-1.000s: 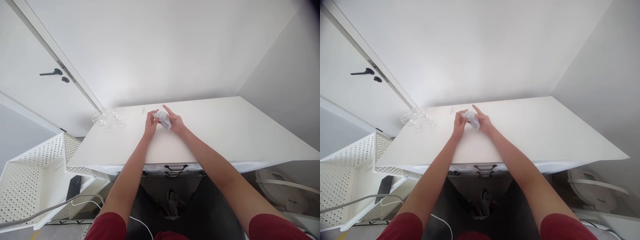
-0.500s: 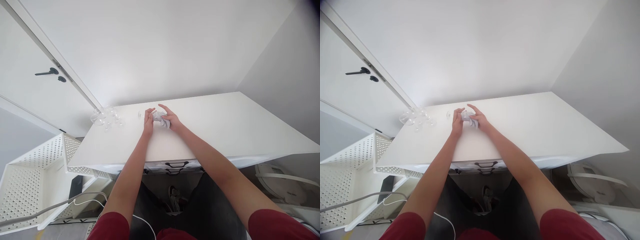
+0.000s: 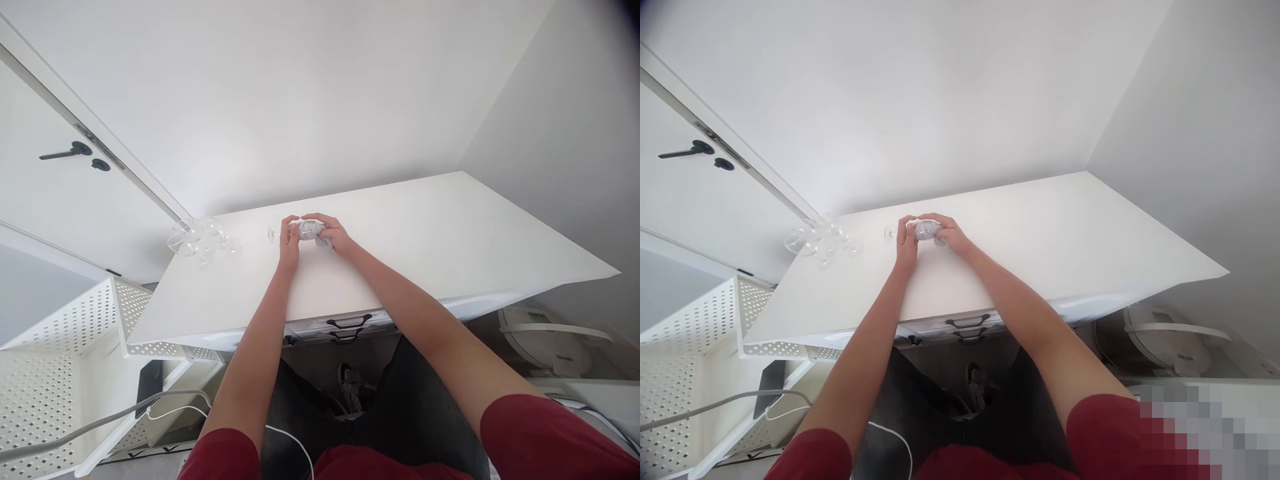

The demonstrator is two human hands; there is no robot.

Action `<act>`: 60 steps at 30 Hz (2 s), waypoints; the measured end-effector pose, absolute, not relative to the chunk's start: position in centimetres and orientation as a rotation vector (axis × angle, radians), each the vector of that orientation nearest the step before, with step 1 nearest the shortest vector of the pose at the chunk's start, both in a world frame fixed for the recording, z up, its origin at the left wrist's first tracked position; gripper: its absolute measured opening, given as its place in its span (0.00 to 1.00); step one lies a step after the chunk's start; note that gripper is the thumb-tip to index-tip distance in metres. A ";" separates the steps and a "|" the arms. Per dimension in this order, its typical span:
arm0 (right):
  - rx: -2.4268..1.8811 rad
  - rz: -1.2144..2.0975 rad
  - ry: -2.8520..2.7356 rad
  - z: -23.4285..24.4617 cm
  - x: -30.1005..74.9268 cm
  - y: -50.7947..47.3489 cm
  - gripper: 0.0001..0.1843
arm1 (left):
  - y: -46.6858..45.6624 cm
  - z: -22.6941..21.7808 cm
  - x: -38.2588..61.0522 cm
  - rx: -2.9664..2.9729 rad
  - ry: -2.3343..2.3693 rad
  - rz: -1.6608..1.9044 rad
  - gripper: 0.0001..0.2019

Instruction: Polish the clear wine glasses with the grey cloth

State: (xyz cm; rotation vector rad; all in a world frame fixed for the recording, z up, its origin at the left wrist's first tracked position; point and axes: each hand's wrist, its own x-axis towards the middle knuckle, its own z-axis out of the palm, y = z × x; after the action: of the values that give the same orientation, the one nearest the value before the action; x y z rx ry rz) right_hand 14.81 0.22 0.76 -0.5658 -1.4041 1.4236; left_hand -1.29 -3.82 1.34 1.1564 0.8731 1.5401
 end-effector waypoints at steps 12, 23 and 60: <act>-0.600 1.432 -1.402 0.3 14.9 0.8 0.40 | -1.9 -0.4 -2.4 1.426 0.968 1.613 0.20; -0.633 1.509 -1.163 0.6 14.3 0.6 0.45 | -1.3 -1.0 -2.7 1.482 0.902 1.586 0.20; -0.797 1.120 -1.026 0.1 16.3 2.0 0.25 | -2.3 -0.8 -1.8 1.994 1.392 1.649 0.13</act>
State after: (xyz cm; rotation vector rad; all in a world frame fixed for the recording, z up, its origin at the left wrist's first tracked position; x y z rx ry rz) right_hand 16.26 2.04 0.11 -0.7972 -1.0256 1.1202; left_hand -1.80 -2.31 -0.77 1.9940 1.3915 1.6492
